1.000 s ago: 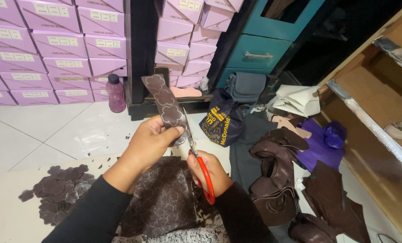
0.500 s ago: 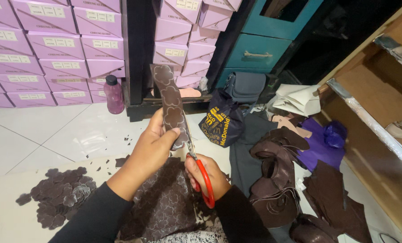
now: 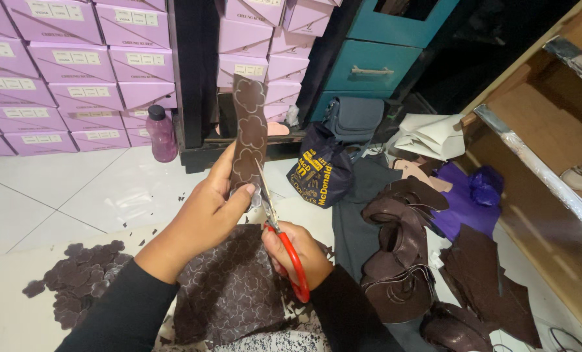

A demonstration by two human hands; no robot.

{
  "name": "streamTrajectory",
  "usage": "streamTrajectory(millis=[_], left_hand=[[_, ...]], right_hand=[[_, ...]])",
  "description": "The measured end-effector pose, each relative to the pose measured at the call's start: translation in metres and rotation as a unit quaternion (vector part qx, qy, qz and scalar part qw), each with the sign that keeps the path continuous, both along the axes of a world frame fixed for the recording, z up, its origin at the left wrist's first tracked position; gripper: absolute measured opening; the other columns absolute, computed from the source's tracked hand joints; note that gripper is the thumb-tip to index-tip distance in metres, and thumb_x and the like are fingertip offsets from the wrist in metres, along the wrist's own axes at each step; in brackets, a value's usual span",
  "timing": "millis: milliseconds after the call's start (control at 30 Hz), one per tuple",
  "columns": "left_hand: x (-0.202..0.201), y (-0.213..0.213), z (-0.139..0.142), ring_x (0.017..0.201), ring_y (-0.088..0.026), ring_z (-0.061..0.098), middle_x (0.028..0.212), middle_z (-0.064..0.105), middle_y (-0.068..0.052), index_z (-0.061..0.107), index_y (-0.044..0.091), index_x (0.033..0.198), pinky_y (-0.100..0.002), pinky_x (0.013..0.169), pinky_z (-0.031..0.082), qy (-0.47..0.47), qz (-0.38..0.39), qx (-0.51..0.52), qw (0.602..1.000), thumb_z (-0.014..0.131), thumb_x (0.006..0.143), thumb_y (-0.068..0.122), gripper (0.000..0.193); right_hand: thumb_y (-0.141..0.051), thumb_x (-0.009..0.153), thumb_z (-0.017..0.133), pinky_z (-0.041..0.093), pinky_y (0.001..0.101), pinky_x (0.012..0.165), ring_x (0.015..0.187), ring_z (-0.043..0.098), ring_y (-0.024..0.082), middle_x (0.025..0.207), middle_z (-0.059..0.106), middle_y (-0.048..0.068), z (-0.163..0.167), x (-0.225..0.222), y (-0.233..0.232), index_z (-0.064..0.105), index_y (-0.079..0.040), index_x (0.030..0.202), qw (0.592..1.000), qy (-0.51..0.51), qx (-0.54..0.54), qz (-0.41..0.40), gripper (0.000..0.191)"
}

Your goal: The person uses red-handled scissors to cut cloud-shaped pieces from a brown patterned sheet of material. The cut pieces accumulate on the floor to the left while the person continues cutting along the drawn outlines.

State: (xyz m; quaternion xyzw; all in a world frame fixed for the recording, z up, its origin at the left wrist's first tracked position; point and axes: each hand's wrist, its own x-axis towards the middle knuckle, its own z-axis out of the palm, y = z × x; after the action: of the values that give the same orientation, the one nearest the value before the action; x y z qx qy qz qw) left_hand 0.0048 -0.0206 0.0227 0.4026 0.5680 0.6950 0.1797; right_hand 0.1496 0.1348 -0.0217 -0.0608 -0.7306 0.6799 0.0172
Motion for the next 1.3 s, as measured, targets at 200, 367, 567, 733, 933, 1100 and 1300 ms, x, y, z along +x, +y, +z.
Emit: streamTrajectory(millis=[200,367,567,733,933,1100,1300], left_hand=[[0.003,-0.004,0.011,0.112,-0.011,0.061,0.127,0.067,-0.008,0.024,0.01,0.161,-0.027,0.097,0.047,0.061,0.027,-0.027,0.997,0.053,0.094,0.004,0.073],[0.003,-0.006,0.014,0.107,-0.012,0.061,0.125,0.067,-0.008,0.025,0.011,0.161,-0.028,0.095,0.048,0.052,0.029,-0.041,0.997,0.053,0.093,0.005,0.074],[0.001,-0.005,0.011,0.115,-0.011,0.059,0.127,0.064,-0.008,0.026,0.008,0.161,-0.027,0.098,0.046,0.063,0.017,-0.004,0.998,0.054,0.093,0.001,0.074],[0.0,-0.003,0.008,0.122,-0.011,0.056,0.134,0.061,-0.009,0.024,0.005,0.161,-0.027,0.102,0.043,0.063,0.0,0.021,0.998,0.053,0.093,-0.001,0.074],[0.001,0.0,0.003,0.126,-0.011,0.053,0.141,0.055,-0.008,0.022,0.005,0.162,-0.026,0.102,0.043,0.022,-0.033,0.061,0.997,0.051,0.093,-0.005,0.076],[0.001,0.001,0.001,0.119,-0.011,0.057,0.135,0.057,-0.007,0.022,0.006,0.163,-0.025,0.097,0.046,0.006,-0.027,0.049,0.998,0.052,0.093,-0.005,0.077],[0.002,0.003,0.0,0.123,-0.011,0.057,0.138,0.057,-0.007,0.021,0.005,0.163,-0.025,0.101,0.045,0.019,-0.022,0.059,0.998,0.052,0.093,-0.005,0.076]], right_hand=[[-0.039,0.104,0.055,0.039,0.0229,0.052,0.057,0.047,0.006,0.071,0.05,-0.004,0.0,-0.001,0.002,0.057,-0.006,0.098,1.0,0.009,0.028,0.01,0.034],[-0.04,0.104,0.056,0.035,0.0229,0.048,0.052,0.041,0.005,0.065,0.045,-0.005,0.0,0.0,0.0,0.057,-0.006,0.095,1.0,0.002,-0.003,-0.004,0.035],[-0.04,0.105,0.056,0.034,0.0229,0.046,0.05,0.041,0.005,0.063,0.045,-0.004,0.006,0.002,-0.001,0.056,-0.006,0.091,1.0,-0.007,-0.002,0.002,0.037],[-0.037,0.103,0.057,0.037,0.0226,0.052,0.058,0.045,0.006,0.07,0.048,-0.002,0.009,0.005,0.0,0.055,-0.006,0.095,0.999,-0.009,-0.023,0.027,0.032],[-0.039,0.104,0.055,0.041,0.0231,0.058,0.065,0.05,0.007,0.077,0.051,-0.001,0.007,0.003,0.002,0.056,-0.005,0.098,0.998,0.021,0.006,0.056,0.034],[-0.037,0.103,0.056,0.041,0.0233,0.056,0.064,0.05,0.007,0.077,0.051,0.0,0.01,0.002,0.001,0.056,-0.005,0.099,0.999,0.008,0.0,0.046,0.032],[-0.033,0.103,0.057,0.039,0.0235,0.056,0.061,0.045,0.007,0.073,0.048,-0.001,0.019,0.004,-0.001,0.055,-0.005,0.098,0.999,-0.014,0.007,0.04,0.029]])
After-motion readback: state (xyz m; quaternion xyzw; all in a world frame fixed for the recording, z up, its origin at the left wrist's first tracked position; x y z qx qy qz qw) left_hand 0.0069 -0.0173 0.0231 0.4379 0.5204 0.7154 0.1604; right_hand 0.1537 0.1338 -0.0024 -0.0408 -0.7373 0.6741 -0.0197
